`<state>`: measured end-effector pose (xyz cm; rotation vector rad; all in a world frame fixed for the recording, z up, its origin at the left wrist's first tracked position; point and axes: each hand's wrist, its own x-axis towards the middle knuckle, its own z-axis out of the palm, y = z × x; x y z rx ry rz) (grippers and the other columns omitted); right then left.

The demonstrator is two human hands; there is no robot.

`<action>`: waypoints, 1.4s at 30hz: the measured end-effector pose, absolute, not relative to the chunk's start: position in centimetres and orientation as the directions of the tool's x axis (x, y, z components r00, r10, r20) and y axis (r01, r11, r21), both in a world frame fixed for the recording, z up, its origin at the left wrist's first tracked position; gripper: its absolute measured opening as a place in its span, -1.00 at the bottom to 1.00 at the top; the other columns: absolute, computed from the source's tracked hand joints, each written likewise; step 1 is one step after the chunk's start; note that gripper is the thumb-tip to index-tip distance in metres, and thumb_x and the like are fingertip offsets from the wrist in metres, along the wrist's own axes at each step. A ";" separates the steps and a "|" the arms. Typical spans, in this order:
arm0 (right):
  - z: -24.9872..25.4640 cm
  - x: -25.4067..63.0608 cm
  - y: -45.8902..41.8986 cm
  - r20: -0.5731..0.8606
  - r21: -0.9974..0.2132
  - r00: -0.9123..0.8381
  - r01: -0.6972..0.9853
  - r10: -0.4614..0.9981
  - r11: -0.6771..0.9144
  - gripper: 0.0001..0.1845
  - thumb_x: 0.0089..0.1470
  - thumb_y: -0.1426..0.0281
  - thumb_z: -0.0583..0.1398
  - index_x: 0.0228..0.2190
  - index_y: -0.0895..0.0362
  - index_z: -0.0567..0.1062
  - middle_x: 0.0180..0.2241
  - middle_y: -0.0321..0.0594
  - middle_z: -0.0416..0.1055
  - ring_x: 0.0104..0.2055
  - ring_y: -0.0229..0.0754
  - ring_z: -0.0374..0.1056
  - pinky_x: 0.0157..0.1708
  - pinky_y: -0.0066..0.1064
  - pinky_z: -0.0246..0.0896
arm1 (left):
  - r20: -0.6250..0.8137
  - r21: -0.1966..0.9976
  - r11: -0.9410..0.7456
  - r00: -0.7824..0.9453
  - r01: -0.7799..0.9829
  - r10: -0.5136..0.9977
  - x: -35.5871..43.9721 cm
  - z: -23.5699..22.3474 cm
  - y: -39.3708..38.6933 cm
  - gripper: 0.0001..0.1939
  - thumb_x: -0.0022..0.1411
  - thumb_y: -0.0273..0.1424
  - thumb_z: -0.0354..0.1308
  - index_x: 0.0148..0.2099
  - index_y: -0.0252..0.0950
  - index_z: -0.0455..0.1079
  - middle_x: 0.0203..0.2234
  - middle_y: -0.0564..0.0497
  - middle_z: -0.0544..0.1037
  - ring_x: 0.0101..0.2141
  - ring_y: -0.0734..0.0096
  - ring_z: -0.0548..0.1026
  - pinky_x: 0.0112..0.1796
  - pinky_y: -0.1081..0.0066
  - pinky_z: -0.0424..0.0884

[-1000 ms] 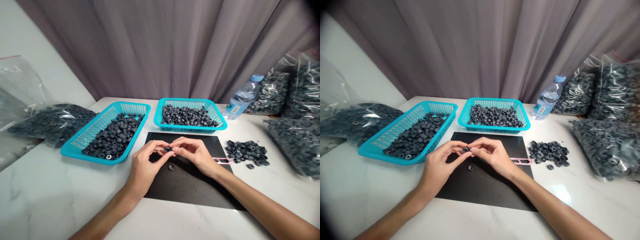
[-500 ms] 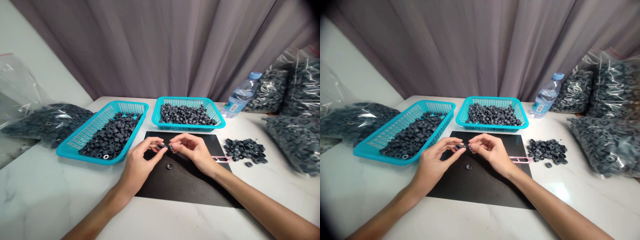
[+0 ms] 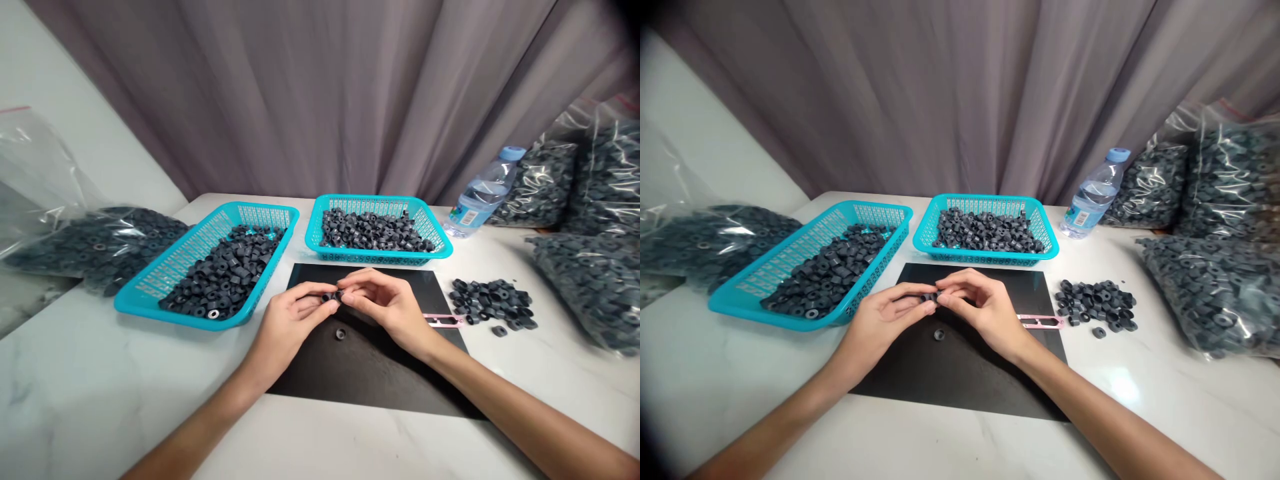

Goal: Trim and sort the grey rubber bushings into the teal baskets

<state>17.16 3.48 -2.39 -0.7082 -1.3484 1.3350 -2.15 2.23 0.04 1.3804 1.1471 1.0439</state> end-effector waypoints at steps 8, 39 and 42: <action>-2.4 17.1 3.7 0.283 -0.947 -0.264 -0.228 0.922 0.226 -0.84 0.07 0.27 0.40 -0.30 0.07 0.66 -0.20 -0.19 0.55 -0.17 -0.16 0.49 -0.11 -0.31 0.42 | 0.088 0.983 -0.109 0.142 0.149 0.986 -1.8 -0.3 1.8 -0.73 0.10 -0.34 0.43 -0.15 -0.27 0.52 -0.25 0.03 0.66 -0.28 0.40 0.65 -0.15 0.47 0.61; -1.8 18.0 2.8 0.251 -0.862 -0.524 0.261 0.814 0.434 -0.48 0.11 0.14 0.36 0.04 0.04 0.41 -0.03 -0.16 0.24 -0.11 -0.17 0.32 -0.06 -0.27 0.38 | 0.221 0.507 -0.430 0.369 0.747 0.903 -7.5 1.3 -2.5 -0.84 0.36 -0.36 0.09 -0.22 -0.15 0.51 -0.31 0.04 0.60 -0.31 0.33 0.60 -0.24 0.45 0.52; -1.6 19.0 2.7 0.192 -0.843 -0.634 0.284 0.749 0.456 -0.42 0.04 0.23 0.41 0.05 0.04 0.39 0.04 -0.14 0.16 -0.03 -0.14 0.32 0.07 -0.20 0.37 | 0.244 0.459 -0.453 0.382 0.764 0.892 -7.4 2.2 -2.4 -0.84 0.35 -0.33 0.11 -0.28 -0.15 0.49 -0.41 0.08 0.56 -0.42 0.38 0.55 -0.33 0.48 0.48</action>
